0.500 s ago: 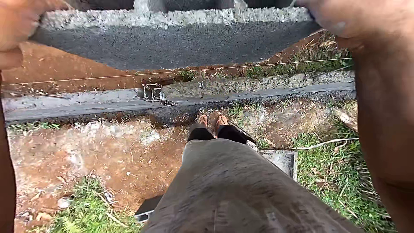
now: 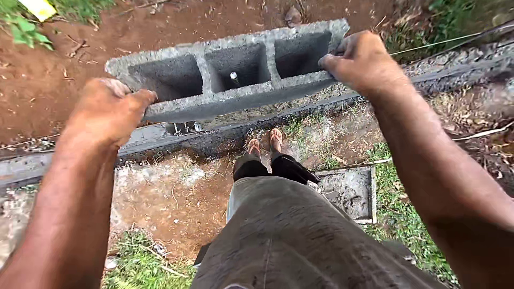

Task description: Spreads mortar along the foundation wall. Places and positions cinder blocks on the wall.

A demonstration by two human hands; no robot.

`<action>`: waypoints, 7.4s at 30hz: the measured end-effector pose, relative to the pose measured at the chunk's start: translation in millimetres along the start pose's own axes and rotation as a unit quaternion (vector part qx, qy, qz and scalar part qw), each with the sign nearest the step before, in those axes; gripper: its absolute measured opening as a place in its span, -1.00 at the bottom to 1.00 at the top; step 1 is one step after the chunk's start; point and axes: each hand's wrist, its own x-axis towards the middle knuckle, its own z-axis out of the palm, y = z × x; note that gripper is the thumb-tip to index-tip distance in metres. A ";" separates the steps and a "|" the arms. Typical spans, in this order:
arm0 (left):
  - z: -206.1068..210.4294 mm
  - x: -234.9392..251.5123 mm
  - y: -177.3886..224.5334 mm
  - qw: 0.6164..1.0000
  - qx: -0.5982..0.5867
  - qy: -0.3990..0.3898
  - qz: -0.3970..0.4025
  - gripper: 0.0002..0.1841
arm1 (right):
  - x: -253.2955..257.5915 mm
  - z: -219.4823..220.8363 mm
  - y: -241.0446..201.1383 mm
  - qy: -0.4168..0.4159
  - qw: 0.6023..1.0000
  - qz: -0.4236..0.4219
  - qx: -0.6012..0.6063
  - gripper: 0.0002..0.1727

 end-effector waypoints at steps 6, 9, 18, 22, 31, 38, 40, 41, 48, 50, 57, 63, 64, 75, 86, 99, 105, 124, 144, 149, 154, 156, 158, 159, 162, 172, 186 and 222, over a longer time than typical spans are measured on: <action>42.7 13.8 -1.9 0.994 0.049 -0.047 -0.089 -0.59 | 30.3 45.4 28.6 -0.041 0.999 0.027 0.002 -0.54; 60.4 14.6 -0.7 0.987 0.058 -0.066 -0.134 -0.57 | 38.5 68.2 42.5 -0.063 0.997 0.035 0.016 -0.54; 110.9 38.7 -33.5 0.980 0.035 -0.095 -0.173 -0.62 | 65.2 123.3 63.3 -0.092 0.993 0.078 0.003 -0.52; 132.5 47.4 -50.5 0.980 0.036 -0.096 -0.171 -0.62 | 73.7 140.4 68.5 -0.107 0.989 0.102 -0.005 -0.54; 172.9 67.1 -79.0 0.975 0.010 -0.110 -0.194 -0.65 | 91.9 172.9 84.4 -0.107 0.988 0.112 -0.013 -0.56; 190.6 81.4 -85.6 0.968 0.012 -0.134 -0.214 -0.68 | 107.9 186.9 90.4 -0.137 0.982 0.132 -0.013 -0.55; 195.8 84.4 -91.6 0.968 0.010 -0.136 -0.211 -0.69 | 110.3 189.2 90.5 -0.145 0.980 0.138 -0.011 -0.55; 198.8 85.8 -94.7 0.968 0.007 -0.134 -0.211 -0.70 | 111.6 190.2 90.4 -0.146 0.979 0.139 -0.011 -0.54; 207.1 92.1 -95.4 0.967 0.014 -0.134 -0.217 -0.69 | 118.7 198.4 93.1 -0.141 0.979 0.149 -0.024 -0.56; 210.1 92.8 -99.6 0.967 0.016 -0.135 -0.214 -0.68 | 118.4 201.6 96.5 -0.133 0.981 0.143 -0.022 -0.58; 216.1 97.9 -95.9 0.966 0.007 -0.145 -0.216 -0.68 | 125.2 202.9 101.7 -0.161 0.972 0.169 -0.019 -0.55; 219.4 95.9 -98.6 0.968 0.008 -0.141 -0.209 -0.68 | 132.8 203.7 105.0 -0.173 0.972 0.160 -0.011 -0.59; 219.6 95.8 -98.9 0.968 0.012 -0.141 -0.208 -0.67 | 133.7 203.4 105.3 -0.175 0.971 0.160 -0.005 -0.59; 225.7 99.3 -104.7 0.971 0.008 -0.121 -0.207 -0.70 | 143.1 205.5 107.6 -0.178 0.973 0.148 -0.002 -0.57; 225.4 105.4 -92.4 0.963 0.022 -0.129 -0.236 -0.68 | 143.8 209.1 111.6 -0.155 0.982 0.109 0.001 -0.54; 224.5 105.8 -89.7 0.964 -0.001 -0.134 -0.231 -0.72 | 139.9 208.2 112.5 -0.158 0.983 0.096 -0.008 -0.55; 222.0 106.8 -83.6 0.964 -0.003 -0.145 -0.224 -0.73 | 142.6 203.8 106.5 -0.168 0.979 0.118 -0.016 -0.57; 229.0 108.7 -97.2 0.960 0.025 -0.150 -0.234 -0.69 | 142.6 207.6 108.2 -0.151 0.977 0.152 -0.013 -0.61; 227.5 111.6 -89.4 0.956 0.072 -0.161 -0.234 -0.63 | 153.5 207.7 109.5 -0.177 0.972 0.154 -0.017 -0.62; 229.0 106.0 -93.9 0.959 0.066 -0.150 -0.232 -0.64 | 152.4 209.2 110.7 -0.176 0.972 0.152 -0.022 -0.62; 230.5 106.5 -94.3 0.960 0.070 -0.146 -0.229 -0.65 | 151.6 211.4 112.4 -0.170 0.974 0.148 -0.016 -0.62; 230.5 101.9 -102.8 0.962 0.073 -0.143 -0.220 -0.63 | 150.8 211.3 112.8 -0.165 0.975 0.146 -0.012 -0.61; 230.8 101.0 -102.4 0.965 0.069 -0.136 -0.214 -0.60 | 149.6 211.3 112.5 -0.159 0.976 0.147 0.002 -0.58; 232.0 102.3 -102.5 0.966 0.068 -0.132 -0.212 -0.59 | 149.1 211.5 112.1 -0.158 0.976 0.147 0.003 -0.58; 235.0 101.4 -105.7 0.970 0.081 -0.126 -0.192 -0.60 | 145.9 212.3 111.9 -0.156 0.976 0.151 0.002 -0.58; 241.6 103.8 -103.4 0.974 0.045 -0.095 -0.199 -0.53 | 145.7 214.9 117.0 -0.143 0.982 0.122 -0.008 -0.56; 245.0 101.7 -99.9 0.973 0.022 -0.068 -0.219 -0.52 | 141.1 216.8 126.9 -0.116 0.990 0.078 0.008 -0.44; 245.5 108.2 -92.7 0.977 -0.016 -0.073 -0.200 -0.48 | 142.9 217.4 122.7 -0.099 0.992 0.083 0.001 -0.45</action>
